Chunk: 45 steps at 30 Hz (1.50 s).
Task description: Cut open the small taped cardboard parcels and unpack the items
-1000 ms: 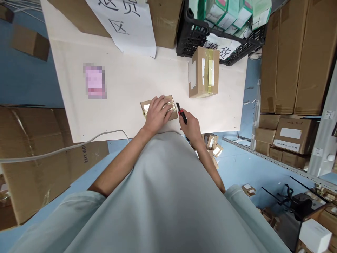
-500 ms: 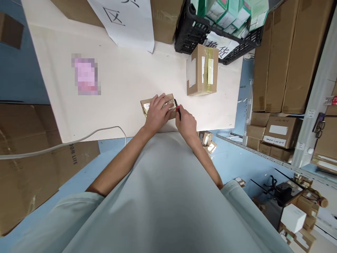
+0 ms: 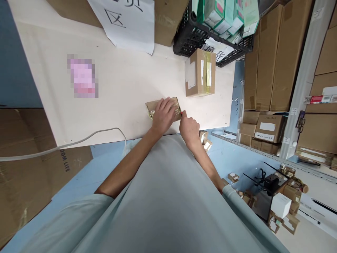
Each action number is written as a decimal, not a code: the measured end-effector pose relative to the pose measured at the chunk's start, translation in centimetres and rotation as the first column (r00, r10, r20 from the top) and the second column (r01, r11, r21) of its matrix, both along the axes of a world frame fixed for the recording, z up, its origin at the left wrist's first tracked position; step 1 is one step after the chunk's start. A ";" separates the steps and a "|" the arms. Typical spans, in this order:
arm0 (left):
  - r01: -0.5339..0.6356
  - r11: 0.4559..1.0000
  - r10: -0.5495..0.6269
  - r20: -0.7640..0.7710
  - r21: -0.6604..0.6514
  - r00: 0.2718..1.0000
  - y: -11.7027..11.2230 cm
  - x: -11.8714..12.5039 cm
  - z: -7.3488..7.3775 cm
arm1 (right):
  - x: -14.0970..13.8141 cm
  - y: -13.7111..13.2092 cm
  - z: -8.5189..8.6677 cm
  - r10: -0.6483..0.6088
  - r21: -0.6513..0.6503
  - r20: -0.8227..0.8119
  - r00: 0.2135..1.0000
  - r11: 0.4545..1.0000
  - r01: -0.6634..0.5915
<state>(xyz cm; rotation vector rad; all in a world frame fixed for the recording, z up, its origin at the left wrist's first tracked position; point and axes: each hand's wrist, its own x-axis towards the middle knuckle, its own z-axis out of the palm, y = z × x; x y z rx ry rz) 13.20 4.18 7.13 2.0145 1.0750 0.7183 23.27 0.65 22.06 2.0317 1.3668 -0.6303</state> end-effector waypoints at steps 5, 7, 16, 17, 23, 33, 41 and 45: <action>0.007 1.000 -0.007 0.008 -0.014 1.000 0.2 -0.1 0.0 | -0.2 -0.9 0.2 -0.077 0.064 0.005 0.997 0.995 0.076; 0.018 1.000 -0.018 0.001 -0.023 1.000 0.3 -0.1 0.1 | -0.2 -1.3 0.3 -0.104 0.034 0.001 0.995 0.994 0.104; 0.023 0.999 -0.022 -0.046 0.023 0.999 0.2 -0.4 -0.2 | 0.4 -2.7 1.0 -0.115 0.049 -0.052 0.992 0.992 0.118; 0.023 0.999 -0.021 -0.051 0.027 0.998 0.2 -0.4 -0.2 | 0.5 -2.7 1.2 -0.113 0.059 -0.059 0.992 0.991 0.116; 0.030 1.000 -0.030 -0.055 -0.004 0.998 0.5 -0.5 0.0 | 0.9 -2.0 0.1 -0.097 0.113 -0.108 0.989 0.987 0.110; 0.019 1.000 -0.019 -0.049 -0.011 0.999 0.0 -0.4 -0.2 | 0.3 -1.6 -1.4 -0.091 0.098 -0.078 0.993 0.990 0.098; -0.022 1.000 0.022 -0.061 0.006 0.998 -0.1 0.0 0.0 | 1.8 -2.3 -1.5 -0.082 0.030 -0.119 0.990 0.996 0.087; -0.024 1.000 0.025 -0.081 0.018 0.996 -0.1 -0.6 0.3 | 3.5 -2.8 -0.2 -0.081 0.053 -0.200 0.976 0.994 0.094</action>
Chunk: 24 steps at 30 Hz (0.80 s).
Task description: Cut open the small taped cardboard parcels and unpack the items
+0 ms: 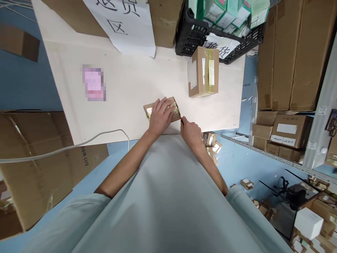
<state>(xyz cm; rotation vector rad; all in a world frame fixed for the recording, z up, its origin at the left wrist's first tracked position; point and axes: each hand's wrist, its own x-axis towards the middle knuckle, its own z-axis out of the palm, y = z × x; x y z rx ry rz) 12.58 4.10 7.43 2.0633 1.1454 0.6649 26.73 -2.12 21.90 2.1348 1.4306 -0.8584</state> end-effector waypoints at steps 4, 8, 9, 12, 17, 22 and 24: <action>-0.017 0.999 0.018 -0.028 0.029 0.999 -0.4 -2.9 0.2 | 2.8 -1.0 0.6 -0.129 0.108 -0.446 0.885 0.974 0.197; -0.114 0.991 0.119 -0.063 0.070 0.991 -1.9 -7.2 -0.1 | 5.3 -1.6 -0.5 -0.293 -0.107 -0.880 0.375 0.890 0.444; -0.147 0.986 0.153 -0.080 0.085 0.985 -2.4 -8.2 -0.2 | 5.7 -1.5 -1.0 -0.317 -0.167 -0.906 0.281 0.876 0.452; -0.239 0.963 0.255 -0.133 0.128 0.958 -3.8 -10.1 -0.3 | 5.9 -1.0 -2.5 -0.335 -0.246 -0.932 0.137 0.863 0.441; -0.381 0.906 0.410 -0.163 0.183 0.898 -5.6 -10.7 0.5 | 5.4 1.2 -7.7 -0.262 -0.122 -0.926 0.273 0.890 0.440; -0.506 0.839 0.538 -0.157 0.200 0.828 -6.4 -11.4 1.7 | 4.5 3.3 -15.1 -0.293 -0.026 -0.833 0.470 0.869 0.495; -0.547 0.819 0.571 -0.149 0.172 0.807 -6.5 -11.9 2.0 | 4.1 3.5 -17.0 -0.326 -0.091 -0.849 0.416 0.866 0.492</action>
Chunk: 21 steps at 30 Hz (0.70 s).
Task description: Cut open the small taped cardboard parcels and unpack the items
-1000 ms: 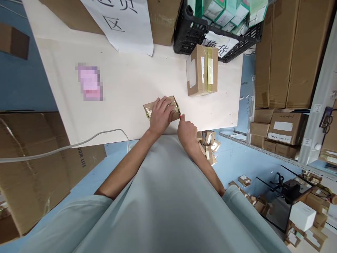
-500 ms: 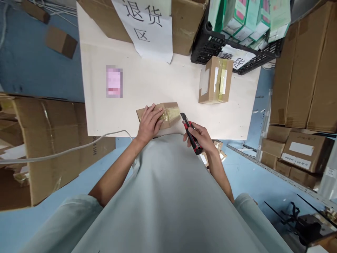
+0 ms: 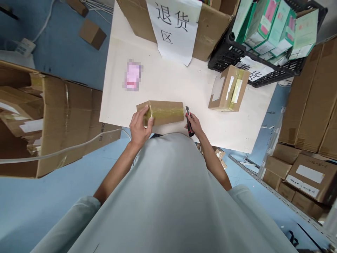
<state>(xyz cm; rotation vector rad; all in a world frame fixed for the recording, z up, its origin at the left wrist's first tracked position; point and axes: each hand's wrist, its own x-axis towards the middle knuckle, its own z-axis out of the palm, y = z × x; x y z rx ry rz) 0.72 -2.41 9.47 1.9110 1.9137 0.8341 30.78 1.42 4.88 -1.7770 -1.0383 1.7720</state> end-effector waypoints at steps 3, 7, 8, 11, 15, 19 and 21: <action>-0.033 0.999 0.037 0.100 -0.043 0.994 0.2 0.0 0.3 | -0.1 -0.3 -0.8 -0.017 -0.004 -0.069 0.997 1.000 0.017; 0.011 0.993 0.030 0.340 -0.119 0.940 1.2 1.7 -0.5 | 1.5 -1.8 0.8 -0.085 0.091 0.006 0.996 0.992 0.084; 0.040 0.989 0.022 0.402 -0.145 0.915 1.5 2.3 -1.0 | 2.3 -2.4 1.4 -0.099 0.122 0.048 0.994 0.988 0.093; 0.140 0.965 0.007 0.555 -0.223 0.832 2.3 4.1 -3.5 | 4.5 -4.1 3.2 -0.116 0.187 0.202 0.973 0.979 0.078; 0.263 0.915 0.004 0.660 -0.304 0.751 3.1 5.3 -7.1 | 6.2 -5.5 6.2 0.003 0.159 0.494 0.870 0.983 -0.094; 0.347 0.891 -0.048 0.697 -0.294 0.716 3.6 5.0 -8.9 | 4.6 -4.1 10.1 0.225 0.050 0.803 0.553 0.898 -0.437; 0.380 0.880 -0.069 0.713 -0.286 0.698 3.7 4.6 -9.3 | 2.6 -2.4 11.7 0.401 -0.082 0.820 0.409 0.788 -0.610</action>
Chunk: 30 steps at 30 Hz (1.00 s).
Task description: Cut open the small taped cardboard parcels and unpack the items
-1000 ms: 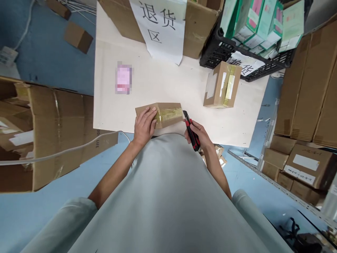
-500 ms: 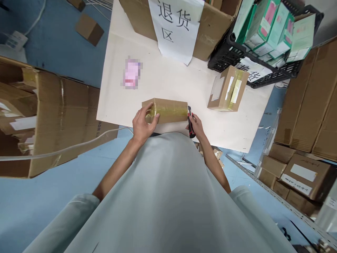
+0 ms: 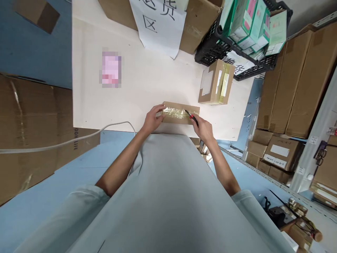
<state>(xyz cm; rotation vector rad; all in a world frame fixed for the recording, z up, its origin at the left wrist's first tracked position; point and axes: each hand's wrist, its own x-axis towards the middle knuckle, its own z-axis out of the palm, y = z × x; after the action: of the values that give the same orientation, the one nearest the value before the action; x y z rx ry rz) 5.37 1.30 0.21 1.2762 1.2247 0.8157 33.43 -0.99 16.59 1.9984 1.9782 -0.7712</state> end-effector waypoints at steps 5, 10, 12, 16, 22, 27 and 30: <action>0.012 1.000 -0.012 0.041 0.012 0.999 0.1 -0.2 -0.9 | -5.6 4.3 1.1 0.415 -0.177 0.109 0.903 0.902 -0.393; 0.016 0.999 -0.017 0.032 0.039 0.999 0.3 0.1 -1.7 | -7.9 6.0 0.2 0.573 -0.283 0.175 0.800 0.808 -0.517; 0.016 0.999 -0.017 0.029 0.032 0.999 0.3 0.1 -1.7 | -8.1 6.1 0.1 0.593 -0.301 0.199 0.780 0.795 -0.527; 0.016 1.000 -0.017 0.043 0.022 0.999 0.2 0.1 -1.3 | -8.3 6.1 0.4 0.614 -0.313 0.234 0.754 0.782 -0.539; 0.010 1.000 -0.010 0.054 0.003 0.998 0.3 0.1 -1.0 | -9.4 6.6 1.1 0.656 -0.311 0.230 0.719 0.749 -0.585; 0.005 0.999 -0.003 0.047 -0.044 0.999 0.2 0.3 -1.3 | -8.8 6.7 1.1 0.650 -0.345 0.238 0.722 0.751 -0.563; -0.016 0.997 0.020 0.054 -0.070 0.998 0.0 0.6 -1.3 | -7.0 6.3 1.0 0.634 -0.384 0.255 0.730 0.759 -0.526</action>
<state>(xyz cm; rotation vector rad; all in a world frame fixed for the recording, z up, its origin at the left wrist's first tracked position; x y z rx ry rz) 5.92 1.30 -1.10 1.1807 1.2126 0.8088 26.44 5.31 17.58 1.1224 1.9504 -0.4402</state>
